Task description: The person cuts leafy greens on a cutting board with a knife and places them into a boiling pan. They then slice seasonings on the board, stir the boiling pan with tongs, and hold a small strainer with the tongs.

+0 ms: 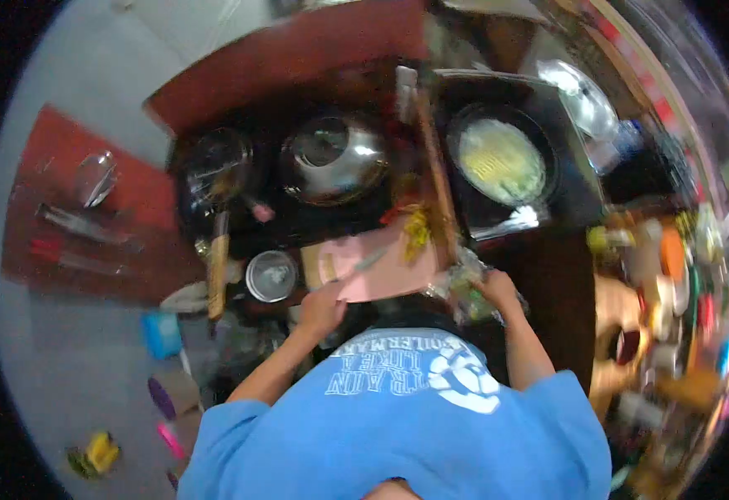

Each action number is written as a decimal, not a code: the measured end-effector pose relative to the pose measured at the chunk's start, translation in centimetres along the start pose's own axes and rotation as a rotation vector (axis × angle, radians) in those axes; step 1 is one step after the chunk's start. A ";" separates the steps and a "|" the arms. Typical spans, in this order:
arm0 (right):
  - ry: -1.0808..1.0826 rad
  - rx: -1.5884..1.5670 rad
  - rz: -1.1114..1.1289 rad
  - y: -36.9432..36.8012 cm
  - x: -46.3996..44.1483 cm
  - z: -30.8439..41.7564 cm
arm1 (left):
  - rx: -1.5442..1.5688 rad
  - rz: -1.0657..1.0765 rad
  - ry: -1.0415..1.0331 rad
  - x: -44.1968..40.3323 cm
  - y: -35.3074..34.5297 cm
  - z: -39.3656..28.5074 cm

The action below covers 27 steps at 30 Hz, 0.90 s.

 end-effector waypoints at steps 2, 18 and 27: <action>0.033 0.157 0.100 0.6 -0.3 0.6 | -0.029 -0.157 -0.161 0.7 5.3 -0.4; 0.186 0.387 0.210 -0.5 -0.2 -1.8 | -1.515 -0.495 0.057 4.1 50.5 19.9; 0.090 0.213 0.003 -2.6 3.1 -2.6 | -1.510 -0.202 0.170 3.4 53.2 25.0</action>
Point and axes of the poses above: each hand's wrist, its own x-axis away from the middle knuckle, its own y-axis out of the back of the hand, z = x × y, the point moved 2 cm from there along -x, towards the middle knuckle, and after that the axes turned 5 degrees about -x, right-handed, at the moved point
